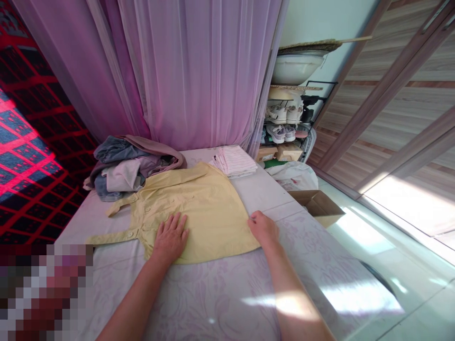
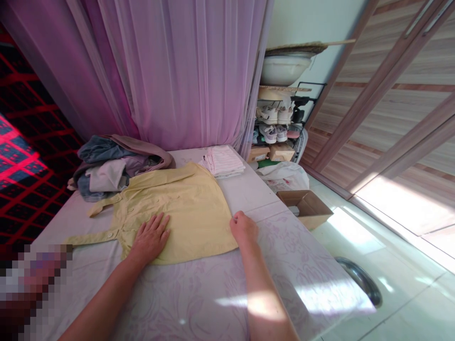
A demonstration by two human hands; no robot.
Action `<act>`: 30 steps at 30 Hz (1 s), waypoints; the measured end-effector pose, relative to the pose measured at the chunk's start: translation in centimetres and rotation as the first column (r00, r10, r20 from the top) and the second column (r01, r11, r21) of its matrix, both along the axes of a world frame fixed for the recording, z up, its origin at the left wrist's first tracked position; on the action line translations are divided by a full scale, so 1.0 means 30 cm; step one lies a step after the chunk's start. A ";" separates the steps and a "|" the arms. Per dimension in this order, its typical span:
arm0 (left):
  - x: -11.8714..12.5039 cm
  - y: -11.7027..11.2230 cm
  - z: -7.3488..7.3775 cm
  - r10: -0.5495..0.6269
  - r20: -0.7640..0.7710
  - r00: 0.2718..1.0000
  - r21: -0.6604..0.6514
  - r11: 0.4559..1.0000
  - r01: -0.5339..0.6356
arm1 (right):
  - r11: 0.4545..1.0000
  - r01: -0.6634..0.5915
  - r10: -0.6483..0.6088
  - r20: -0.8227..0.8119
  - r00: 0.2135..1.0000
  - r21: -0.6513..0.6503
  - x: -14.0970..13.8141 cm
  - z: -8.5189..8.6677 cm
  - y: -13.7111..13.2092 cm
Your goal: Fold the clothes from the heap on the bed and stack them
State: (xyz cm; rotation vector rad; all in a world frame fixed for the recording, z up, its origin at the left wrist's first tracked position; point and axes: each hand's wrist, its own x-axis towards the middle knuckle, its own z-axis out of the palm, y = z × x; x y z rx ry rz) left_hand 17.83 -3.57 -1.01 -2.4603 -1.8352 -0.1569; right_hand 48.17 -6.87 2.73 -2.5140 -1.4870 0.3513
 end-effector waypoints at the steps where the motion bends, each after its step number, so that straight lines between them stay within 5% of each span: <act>1: 0.005 0.004 0.001 0.001 0.006 1.000 0.005 1.000 -0.001 | 0.999 -0.008 0.007 0.024 1.000 0.046 -0.006 0.003 -0.001; 3: 0.021 0.017 0.005 -0.049 0.029 0.998 0.029 0.998 0.048 | 0.980 -0.093 0.084 0.056 0.995 0.174 -0.040 0.008 0.006; 6: 0.058 0.045 0.007 -0.230 0.069 0.971 0.068 0.972 0.225 | 0.874 -0.361 0.358 0.070 0.931 0.325 -0.143 0.005 0.041; 9: 0.091 0.065 -0.004 -0.304 0.076 0.950 0.070 0.952 0.299 | 0.734 -0.605 0.616 0.074 0.785 0.310 -0.262 -0.021 0.091; 12: 0.102 0.061 -0.024 -0.248 0.057 0.967 0.068 0.967 0.244 | 0.679 -0.706 0.708 0.074 0.702 0.202 -0.323 -0.061 0.131; 18: 0.098 0.030 -0.049 -0.178 0.040 0.983 0.112 0.979 0.172 | 0.813 -0.551 0.536 0.126 0.835 0.188 -0.240 -0.056 0.235; 23: 0.101 0.031 -0.054 -0.181 0.064 0.981 0.137 0.976 0.171 | 0.965 -0.167 0.155 0.071 0.985 0.202 -0.130 0.039 0.422; 25: 0.101 0.032 -0.054 -0.190 0.078 0.979 0.140 0.974 0.178 | 0.986 -0.094 0.092 0.021 0.996 0.136 -0.098 0.056 0.495; 30: 0.098 0.027 -0.055 -0.224 0.114 0.968 0.128 0.969 0.209 | 0.988 -0.152 0.152 -0.029 0.988 0.012 -0.085 0.041 0.591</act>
